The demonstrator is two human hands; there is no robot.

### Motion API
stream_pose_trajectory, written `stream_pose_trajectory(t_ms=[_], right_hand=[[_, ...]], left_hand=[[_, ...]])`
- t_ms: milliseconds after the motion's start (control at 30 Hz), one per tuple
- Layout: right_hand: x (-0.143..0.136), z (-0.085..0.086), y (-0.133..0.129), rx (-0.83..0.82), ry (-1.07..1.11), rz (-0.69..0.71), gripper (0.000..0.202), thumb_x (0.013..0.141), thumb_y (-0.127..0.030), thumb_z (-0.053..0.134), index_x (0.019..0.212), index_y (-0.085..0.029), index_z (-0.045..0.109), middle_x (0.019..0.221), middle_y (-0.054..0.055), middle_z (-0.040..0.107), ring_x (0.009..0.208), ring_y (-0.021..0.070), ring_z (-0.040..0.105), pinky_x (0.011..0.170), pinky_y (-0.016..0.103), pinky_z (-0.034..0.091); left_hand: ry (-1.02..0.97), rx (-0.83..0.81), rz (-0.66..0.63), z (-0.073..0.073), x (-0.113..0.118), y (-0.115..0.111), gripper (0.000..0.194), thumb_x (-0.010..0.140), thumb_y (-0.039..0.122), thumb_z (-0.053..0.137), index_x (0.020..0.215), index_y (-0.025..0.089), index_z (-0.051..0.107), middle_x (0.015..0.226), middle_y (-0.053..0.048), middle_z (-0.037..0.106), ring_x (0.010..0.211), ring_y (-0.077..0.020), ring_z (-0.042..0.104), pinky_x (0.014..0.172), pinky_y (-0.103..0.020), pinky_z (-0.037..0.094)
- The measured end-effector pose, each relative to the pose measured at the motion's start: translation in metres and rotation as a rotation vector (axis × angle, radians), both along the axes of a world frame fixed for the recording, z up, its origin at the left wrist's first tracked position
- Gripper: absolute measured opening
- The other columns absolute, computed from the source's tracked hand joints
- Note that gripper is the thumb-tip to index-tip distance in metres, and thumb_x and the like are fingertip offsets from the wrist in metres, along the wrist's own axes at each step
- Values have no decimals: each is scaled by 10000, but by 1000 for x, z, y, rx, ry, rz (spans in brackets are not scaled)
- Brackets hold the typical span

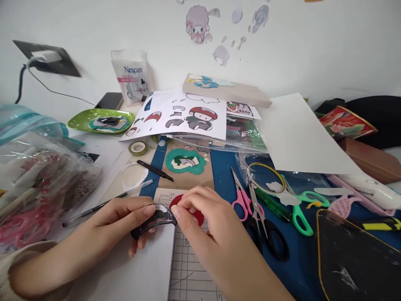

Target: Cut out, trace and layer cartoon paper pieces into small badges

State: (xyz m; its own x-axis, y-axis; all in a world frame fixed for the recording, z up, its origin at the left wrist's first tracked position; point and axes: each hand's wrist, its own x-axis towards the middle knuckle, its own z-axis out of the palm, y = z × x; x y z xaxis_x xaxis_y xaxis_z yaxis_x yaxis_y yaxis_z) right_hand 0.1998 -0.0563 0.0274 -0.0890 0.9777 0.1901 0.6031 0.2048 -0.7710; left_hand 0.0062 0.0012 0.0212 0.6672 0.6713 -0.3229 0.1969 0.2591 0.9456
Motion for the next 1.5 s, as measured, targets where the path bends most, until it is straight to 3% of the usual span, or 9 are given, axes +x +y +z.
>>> stream_pose_trajectory(t_ms=[200, 333, 533, 800, 900, 1267, 1500], right_hand=[[-3, -7, 1, 94, -39, -18, 183, 877, -234, 595, 694, -247, 593, 790, 4, 652, 749, 173, 623, 591, 270, 495], [-6, -3, 1, -15, -51, -34, 190, 867, -183, 569, 684, -232, 547, 799, 4, 637, 789, 176, 606, 645, 286, 472], [-6, 3, 1, -91, -17, -24, 208, 871, -163, 532, 680, -223, 476, 802, -25, 604, 793, 143, 566, 671, 267, 422], [4, 6, -2, -158, 18, -19, 304, 979, -325, 471, 701, -239, 559, 905, -26, 622, 888, 134, 570, 747, 254, 402], [8, 9, -2, -147, 45, -65, 337, 1000, -359, 423, 725, -247, 582, 888, -22, 621, 880, 133, 568, 750, 257, 395], [5, 5, 0, -165, 0, -57, 202, 897, -272, 560, 700, -236, 588, 930, -22, 614, 858, 135, 584, 731, 271, 406], [12, 2, -3, -102, 37, -115, 189, 906, -291, 567, 720, -263, 581, 927, -44, 627, 881, 122, 597, 725, 244, 421]], left_hand=[[16, -56, -16, -1, 0, -2, 410, 846, 542, 555, 688, 166, 603, 584, 16, 537, 485, -96, 494, 465, -213, 452], [22, -83, -23, 0, 1, -3, 394, 864, 515, 547, 760, 146, 640, 652, -9, 576, 568, -110, 529, 472, -193, 479], [-72, -81, 3, -2, 0, -4, 313, 886, 403, 578, 1116, 191, 593, 789, -8, 624, 652, -125, 601, 472, -176, 502], [-63, -93, -1, -6, 0, -5, 180, 888, 340, 569, 828, 174, 530, 675, 30, 614, 564, -83, 580, 480, -162, 483], [-65, -80, -10, -6, 0, -6, 169, 888, 329, 569, 831, 174, 536, 689, 31, 623, 572, -79, 581, 490, -162, 484], [-32, -113, 6, -1, 3, -9, 207, 831, 334, 616, 960, 192, 538, 708, 36, 638, 572, -84, 567, 491, -174, 469], [-46, -189, -13, 1, -2, -9, 206, 865, 361, 615, 897, 169, 545, 805, -15, 712, 618, -87, 616, 520, -173, 469]])
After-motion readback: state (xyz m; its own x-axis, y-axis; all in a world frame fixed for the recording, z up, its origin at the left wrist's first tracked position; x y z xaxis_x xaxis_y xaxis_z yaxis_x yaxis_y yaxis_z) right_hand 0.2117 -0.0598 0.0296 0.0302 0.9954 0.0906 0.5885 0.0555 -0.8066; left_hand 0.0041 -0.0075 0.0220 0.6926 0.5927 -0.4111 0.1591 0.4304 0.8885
